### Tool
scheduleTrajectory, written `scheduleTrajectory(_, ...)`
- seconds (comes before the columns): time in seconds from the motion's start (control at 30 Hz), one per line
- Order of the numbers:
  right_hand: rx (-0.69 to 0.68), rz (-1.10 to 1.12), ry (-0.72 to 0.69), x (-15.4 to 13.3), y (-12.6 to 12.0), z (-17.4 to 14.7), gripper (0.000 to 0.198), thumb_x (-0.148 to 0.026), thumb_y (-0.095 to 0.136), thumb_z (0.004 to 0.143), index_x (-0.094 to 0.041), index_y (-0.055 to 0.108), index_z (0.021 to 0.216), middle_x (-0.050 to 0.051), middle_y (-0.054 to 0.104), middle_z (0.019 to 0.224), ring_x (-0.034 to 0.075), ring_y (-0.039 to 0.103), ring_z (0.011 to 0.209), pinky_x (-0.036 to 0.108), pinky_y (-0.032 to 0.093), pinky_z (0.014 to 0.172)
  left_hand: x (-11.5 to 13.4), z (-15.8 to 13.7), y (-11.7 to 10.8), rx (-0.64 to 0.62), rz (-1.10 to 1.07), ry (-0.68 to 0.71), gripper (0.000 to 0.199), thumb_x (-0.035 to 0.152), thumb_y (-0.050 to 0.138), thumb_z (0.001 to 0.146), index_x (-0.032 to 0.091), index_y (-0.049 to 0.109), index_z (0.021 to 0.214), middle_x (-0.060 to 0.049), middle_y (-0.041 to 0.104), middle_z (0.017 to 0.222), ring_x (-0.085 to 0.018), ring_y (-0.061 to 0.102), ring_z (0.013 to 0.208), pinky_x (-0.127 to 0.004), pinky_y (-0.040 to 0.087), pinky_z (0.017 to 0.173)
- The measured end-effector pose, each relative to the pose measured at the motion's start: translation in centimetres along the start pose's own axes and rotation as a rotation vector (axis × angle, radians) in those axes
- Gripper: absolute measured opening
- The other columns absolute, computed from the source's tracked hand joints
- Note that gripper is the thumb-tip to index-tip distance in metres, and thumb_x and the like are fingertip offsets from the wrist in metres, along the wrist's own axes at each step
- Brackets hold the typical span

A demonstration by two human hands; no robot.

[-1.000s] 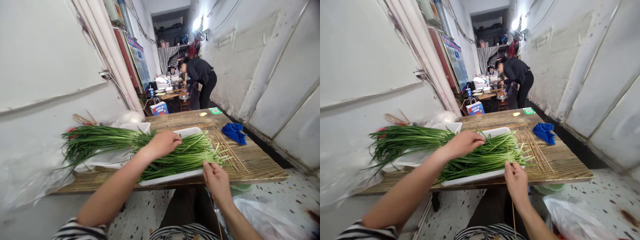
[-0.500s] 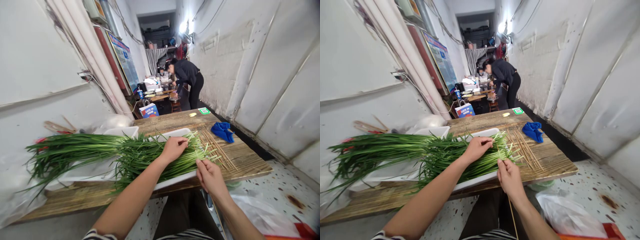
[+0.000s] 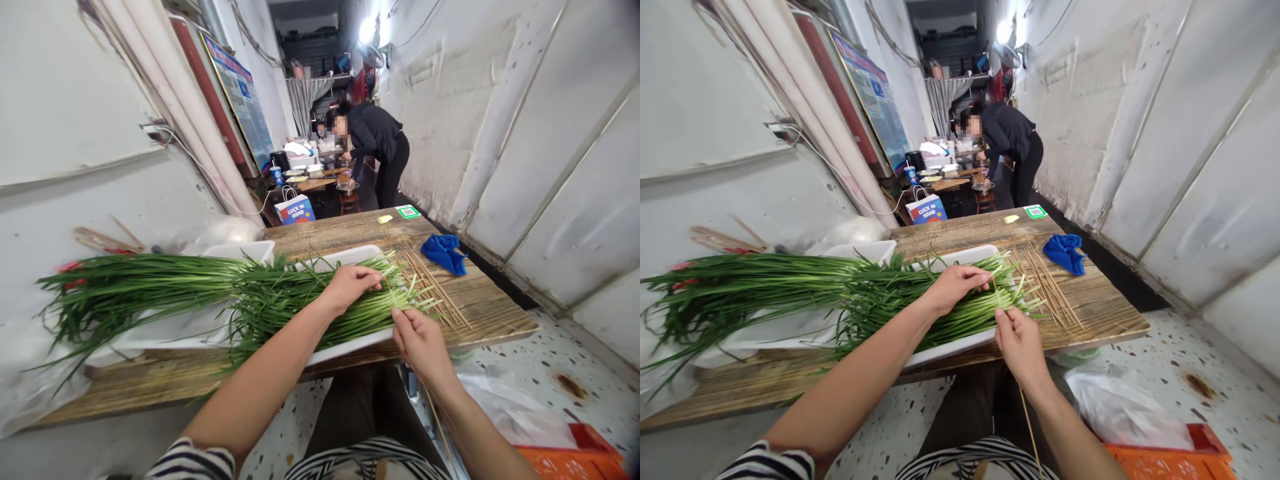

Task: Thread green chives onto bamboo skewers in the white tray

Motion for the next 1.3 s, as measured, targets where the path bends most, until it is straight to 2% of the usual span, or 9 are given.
scheduleTrajectory(0.3,-0.013,0.001,-0.007,0.70,-0.09,0.18,0.047,-0.052,0.054,0.086,-0.020,0.041,0.053,-0.008,0.036,0.037,0.004,0.026,0.028,0.018,0.017,0.028,0.17,-0.12,0.13,0.010,-0.031,-0.032,0.023,0.019,0.065,0.071,0.007,0.071,0.089,-0.001,0.063,0.061,-0.006,0.046,0.055,-0.022,0.037,0.060)
scheduleTrajectory(0.57,-0.015,0.000,-0.010,0.68,-0.06,0.10,0.047,-0.051,0.054,0.086,-0.020,0.040,0.052,-0.008,0.035,0.036,0.003,0.025,0.027,0.018,0.015,0.027,0.09,-0.24,0.01,0.028,-0.021,-0.048,0.023,0.021,0.067,0.069,0.007,0.073,0.086,-0.002,0.064,0.063,-0.007,0.046,0.056,-0.023,0.038,0.061)
scheduleTrajectory(1.3,-0.016,-0.009,-0.019,1.01,-0.08,0.29,0.049,-0.052,0.054,0.086,-0.020,0.040,0.052,-0.007,0.035,0.037,0.004,0.026,0.030,0.017,0.018,0.028,-0.21,-0.26,-0.24,0.044,-0.038,-0.062,0.026,0.024,0.068,0.067,0.009,0.073,0.087,-0.001,0.063,0.062,-0.007,0.045,0.056,-0.022,0.037,0.059)
Point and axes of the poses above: each hand's wrist, its own z-axis towards the middle knuckle, its own y-axis out of the palm, x = y × z, the point moved 8 cm from there along z, towards the middle knuckle
